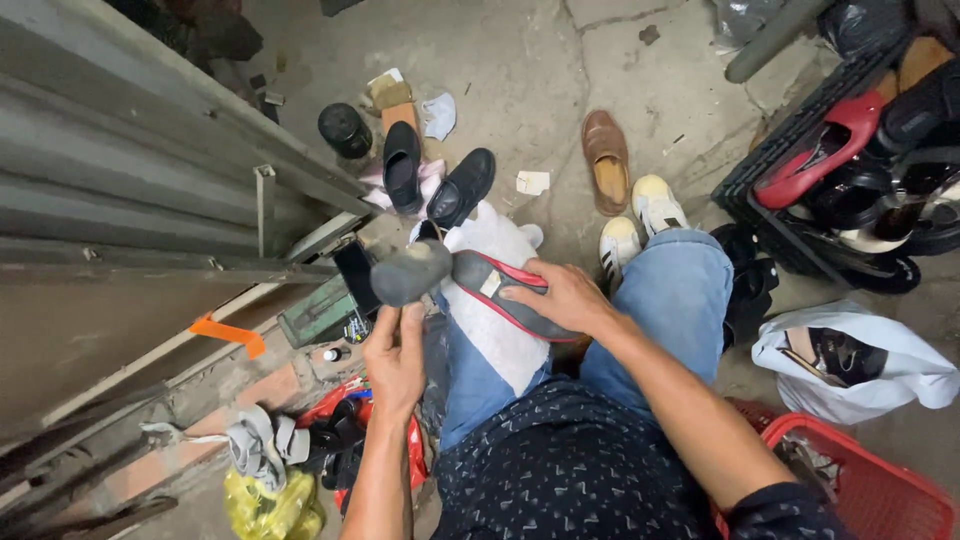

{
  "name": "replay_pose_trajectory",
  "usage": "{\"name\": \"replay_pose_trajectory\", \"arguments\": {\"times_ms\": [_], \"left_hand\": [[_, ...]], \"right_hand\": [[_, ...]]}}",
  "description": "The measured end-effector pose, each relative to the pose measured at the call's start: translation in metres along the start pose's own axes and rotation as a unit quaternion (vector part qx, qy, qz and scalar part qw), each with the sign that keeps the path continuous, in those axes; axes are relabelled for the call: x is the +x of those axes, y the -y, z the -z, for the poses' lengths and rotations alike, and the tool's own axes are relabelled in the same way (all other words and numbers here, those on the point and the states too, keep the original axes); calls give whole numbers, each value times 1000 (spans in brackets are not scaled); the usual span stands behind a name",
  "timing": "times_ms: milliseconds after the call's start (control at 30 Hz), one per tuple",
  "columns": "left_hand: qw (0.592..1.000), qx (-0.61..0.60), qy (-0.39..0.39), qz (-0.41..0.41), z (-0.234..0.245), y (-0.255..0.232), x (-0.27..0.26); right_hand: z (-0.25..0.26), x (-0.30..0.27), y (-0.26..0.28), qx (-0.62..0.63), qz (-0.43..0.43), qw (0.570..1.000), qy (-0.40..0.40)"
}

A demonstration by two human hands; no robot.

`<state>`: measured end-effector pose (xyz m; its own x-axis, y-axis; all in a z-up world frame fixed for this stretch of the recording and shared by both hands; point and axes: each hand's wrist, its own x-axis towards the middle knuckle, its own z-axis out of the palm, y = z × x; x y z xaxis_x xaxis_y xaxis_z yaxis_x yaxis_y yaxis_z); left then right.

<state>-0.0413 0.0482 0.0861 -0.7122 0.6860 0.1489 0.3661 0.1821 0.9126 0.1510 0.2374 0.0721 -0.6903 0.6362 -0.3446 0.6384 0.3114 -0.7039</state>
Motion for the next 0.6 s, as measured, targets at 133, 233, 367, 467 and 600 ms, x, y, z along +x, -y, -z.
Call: {"name": "replay_pose_trajectory", "arguments": {"times_ms": [133, 233, 367, 467, 600], "left_hand": [[999, 26, -26, -35, -20, 56, -1], [992, 94, 71, 41, -9, -8, 6], [999, 44, -5, 14, -19, 47, -16], [997, 68, 13, 32, -17, 13, -15], [995, 40, 31, 90, -11, -35, -1]], "right_hand": [[-4, 2, 8, 6, 1, 1000, -11], [-3, 4, 13, 17, -8, 1000, -23], [-6, -3, 16, 43, -28, 998, -34], [-11, -4, 18, 65, -38, 996, -41], [9, -9, 38, 80, -53, 993, -73]]}}
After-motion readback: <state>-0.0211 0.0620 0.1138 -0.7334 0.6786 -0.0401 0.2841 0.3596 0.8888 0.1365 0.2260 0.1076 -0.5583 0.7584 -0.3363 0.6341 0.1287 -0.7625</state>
